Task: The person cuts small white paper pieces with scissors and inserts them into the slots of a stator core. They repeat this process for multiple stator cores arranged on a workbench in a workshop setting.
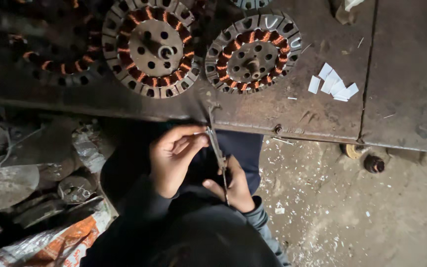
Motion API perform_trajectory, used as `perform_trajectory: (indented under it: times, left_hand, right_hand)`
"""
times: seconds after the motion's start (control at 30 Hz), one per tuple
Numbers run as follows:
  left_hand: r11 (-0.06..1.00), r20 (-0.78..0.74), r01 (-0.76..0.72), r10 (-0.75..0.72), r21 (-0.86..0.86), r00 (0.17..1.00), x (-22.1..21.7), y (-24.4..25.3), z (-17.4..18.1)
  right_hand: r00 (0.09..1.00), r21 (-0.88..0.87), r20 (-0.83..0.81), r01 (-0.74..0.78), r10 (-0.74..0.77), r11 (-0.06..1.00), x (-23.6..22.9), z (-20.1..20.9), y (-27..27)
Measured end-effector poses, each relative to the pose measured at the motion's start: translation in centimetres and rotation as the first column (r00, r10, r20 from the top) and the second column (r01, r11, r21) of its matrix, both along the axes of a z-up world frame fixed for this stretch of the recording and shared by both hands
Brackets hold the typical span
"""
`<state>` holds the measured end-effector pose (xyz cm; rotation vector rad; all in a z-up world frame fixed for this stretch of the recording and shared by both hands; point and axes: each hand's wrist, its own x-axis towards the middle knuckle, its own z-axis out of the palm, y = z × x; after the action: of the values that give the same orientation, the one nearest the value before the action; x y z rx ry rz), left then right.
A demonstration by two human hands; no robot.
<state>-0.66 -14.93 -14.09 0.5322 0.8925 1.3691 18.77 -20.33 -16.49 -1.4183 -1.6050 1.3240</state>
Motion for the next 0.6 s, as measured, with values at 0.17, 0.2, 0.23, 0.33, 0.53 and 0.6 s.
perform_trajectory:
  times: [0.17,0.2,0.23,0.33,0.53,0.6]
  left_hand:
    - [1.0,-0.028,-0.008,0.009,0.015,1.0,0.4,-0.5,-0.1]
    - [1.0,-0.025,-0.005,0.005,0.014,1.0,0.5,-0.5,0.0]
    - [1.0,-0.022,-0.001,0.001,0.012,1.0,0.6,-0.4,0.2]
    - [0.998,-0.092,-0.019,0.024,0.059,0.995,0.5,0.0,0.6]
    - [0.997,-0.148,0.013,-0.002,0.074,0.989,0.3,0.0,0.9]
    - [0.995,-0.152,0.01,0.004,0.096,0.988,0.3,0.1,0.8]
  right_hand:
    - [0.983,0.002,0.173,0.068,-0.067,0.998,-0.9,-0.6,0.0]
    - [0.971,-0.023,0.22,0.107,-0.099,0.994,-1.1,-0.8,0.0]
    - [0.973,-0.01,0.208,0.109,-0.105,0.994,-1.1,-0.9,-0.1]
    - [0.977,0.046,0.184,0.104,-0.111,0.994,-1.0,-1.8,0.0]
    - [0.967,0.036,0.215,0.129,-0.134,0.991,-0.5,-3.7,-0.3]
    - [0.954,-0.045,0.234,0.202,-0.186,0.978,-0.7,-3.7,-0.4]
